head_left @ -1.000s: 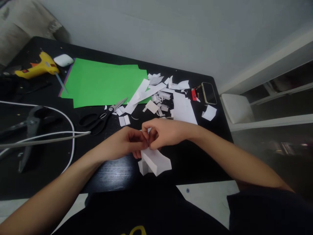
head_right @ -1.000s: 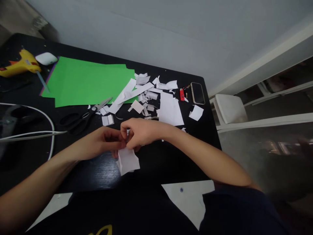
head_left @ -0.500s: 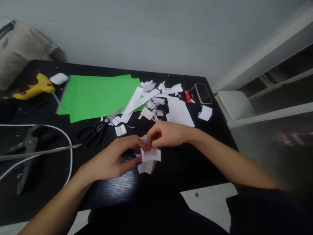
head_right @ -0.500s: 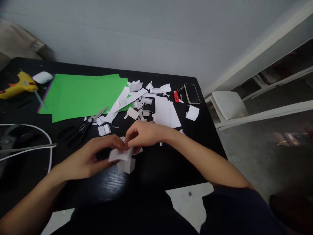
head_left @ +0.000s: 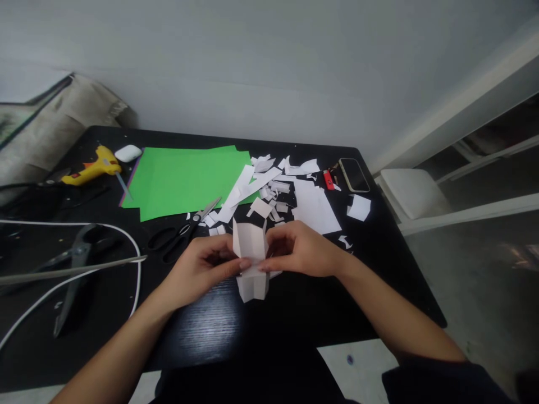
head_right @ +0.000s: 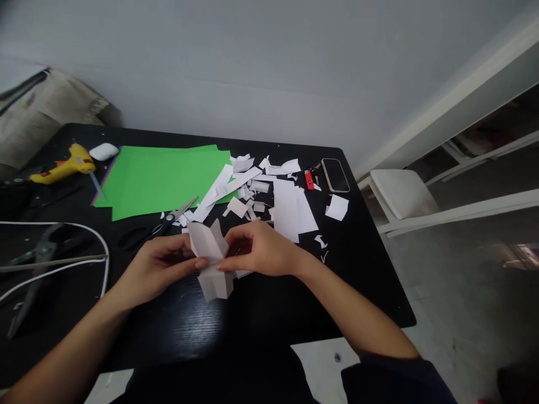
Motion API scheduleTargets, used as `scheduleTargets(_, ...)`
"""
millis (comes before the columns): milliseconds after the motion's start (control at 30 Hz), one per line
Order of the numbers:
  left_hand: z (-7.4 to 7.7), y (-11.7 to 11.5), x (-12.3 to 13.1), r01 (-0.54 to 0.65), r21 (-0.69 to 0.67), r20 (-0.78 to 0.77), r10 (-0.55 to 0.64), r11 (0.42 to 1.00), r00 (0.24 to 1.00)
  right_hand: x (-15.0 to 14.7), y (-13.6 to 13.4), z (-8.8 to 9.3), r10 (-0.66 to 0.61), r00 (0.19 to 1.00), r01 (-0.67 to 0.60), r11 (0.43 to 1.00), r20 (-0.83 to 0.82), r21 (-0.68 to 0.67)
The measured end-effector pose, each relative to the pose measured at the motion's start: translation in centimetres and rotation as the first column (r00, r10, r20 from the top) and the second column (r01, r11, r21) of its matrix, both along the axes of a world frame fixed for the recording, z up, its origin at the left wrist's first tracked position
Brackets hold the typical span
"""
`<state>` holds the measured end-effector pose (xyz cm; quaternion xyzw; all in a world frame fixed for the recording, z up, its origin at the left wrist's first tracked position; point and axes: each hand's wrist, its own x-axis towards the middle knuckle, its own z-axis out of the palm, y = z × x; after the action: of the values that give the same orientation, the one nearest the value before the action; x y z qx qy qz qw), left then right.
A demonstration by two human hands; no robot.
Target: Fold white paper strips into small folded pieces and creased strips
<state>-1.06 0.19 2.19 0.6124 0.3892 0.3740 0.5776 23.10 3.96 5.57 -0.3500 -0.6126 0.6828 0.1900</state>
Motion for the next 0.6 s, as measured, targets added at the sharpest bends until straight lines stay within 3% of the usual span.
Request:
scheduleTargets(167, -0.2, 0.0, 0.3, -0.099, -0.099, 0.048, 0.104, 0.99, 0.993, -0.5, -0.9, -0.8, -0.16, 0.987, 0.16, 0.987, -0.034, -0.01)
scheduleTargets(600, -0.5, 0.0, 1.6, -0.22, -0.162, 0.149, 0.245, 0.962, 0.958, -1.8, -2.2, -1.0, -0.363, 0.929, 0.364, 0.932, -0.067, -0.004)
